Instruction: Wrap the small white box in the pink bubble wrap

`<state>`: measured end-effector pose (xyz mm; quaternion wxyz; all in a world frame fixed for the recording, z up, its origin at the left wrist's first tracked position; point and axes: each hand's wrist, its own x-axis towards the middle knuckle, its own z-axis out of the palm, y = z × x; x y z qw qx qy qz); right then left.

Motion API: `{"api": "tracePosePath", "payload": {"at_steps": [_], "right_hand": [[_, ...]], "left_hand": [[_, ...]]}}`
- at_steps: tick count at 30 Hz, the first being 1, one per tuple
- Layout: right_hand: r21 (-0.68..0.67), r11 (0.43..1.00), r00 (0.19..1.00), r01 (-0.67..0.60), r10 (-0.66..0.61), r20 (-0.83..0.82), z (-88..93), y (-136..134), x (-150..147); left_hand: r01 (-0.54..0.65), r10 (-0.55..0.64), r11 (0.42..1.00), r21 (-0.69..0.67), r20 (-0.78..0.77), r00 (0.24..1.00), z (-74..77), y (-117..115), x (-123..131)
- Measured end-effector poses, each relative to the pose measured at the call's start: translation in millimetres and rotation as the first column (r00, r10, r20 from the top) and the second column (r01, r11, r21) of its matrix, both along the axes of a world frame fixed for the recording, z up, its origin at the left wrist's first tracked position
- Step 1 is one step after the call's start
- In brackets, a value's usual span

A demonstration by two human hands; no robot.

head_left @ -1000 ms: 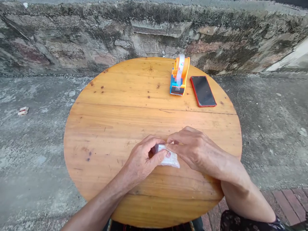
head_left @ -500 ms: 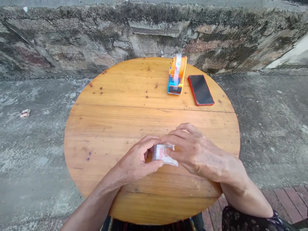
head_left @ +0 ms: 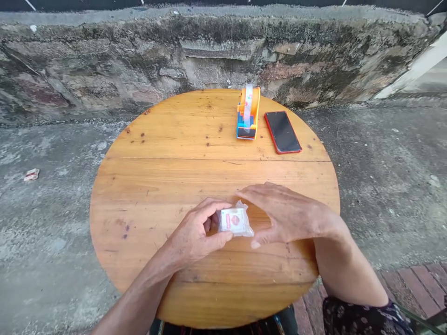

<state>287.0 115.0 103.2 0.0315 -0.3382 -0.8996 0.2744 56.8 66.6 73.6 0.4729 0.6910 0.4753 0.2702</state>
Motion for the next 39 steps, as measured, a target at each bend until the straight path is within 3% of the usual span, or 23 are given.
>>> {"api": "tracePosePath", "payload": {"at_steps": [8, 18, 26, 33, 39], "right_hand": [[0.007, 1.000, 0.997, -0.005, 0.006, -0.082, -4.0, -5.5, -23.2], [0.075, 0.997, 0.998, -0.006, 0.010, -0.061, -4.9, -3.3, -10.9], [0.104, 0.994, 0.996, -0.020, 0.029, -0.087, -0.1, 1.8, -7.0], [0.109, 0.993, 0.986, -0.035, 0.052, -0.161, 7.1, 0.5, -11.3], [0.157, 0.985, 0.980, -0.068, 0.096, -0.174, 2.2, -0.1, -14.7]], "left_hand": [[-0.045, 0.049, 0.990, 0.137, -0.030, 0.998, -4.9, -1.1, 0.0], [-0.025, 0.030, 0.990, 0.141, -0.032, 0.999, -3.0, 0.8, -3.1], [0.003, 0.014, 0.994, 0.111, -0.151, 0.988, -2.3, -1.0, -10.0], [0.025, 0.000, 0.986, 0.164, -0.147, 0.989, 1.5, -0.6, -4.9], [0.013, 0.017, 0.981, 0.195, -0.152, 0.988, -2.3, -0.4, -4.9]]}}
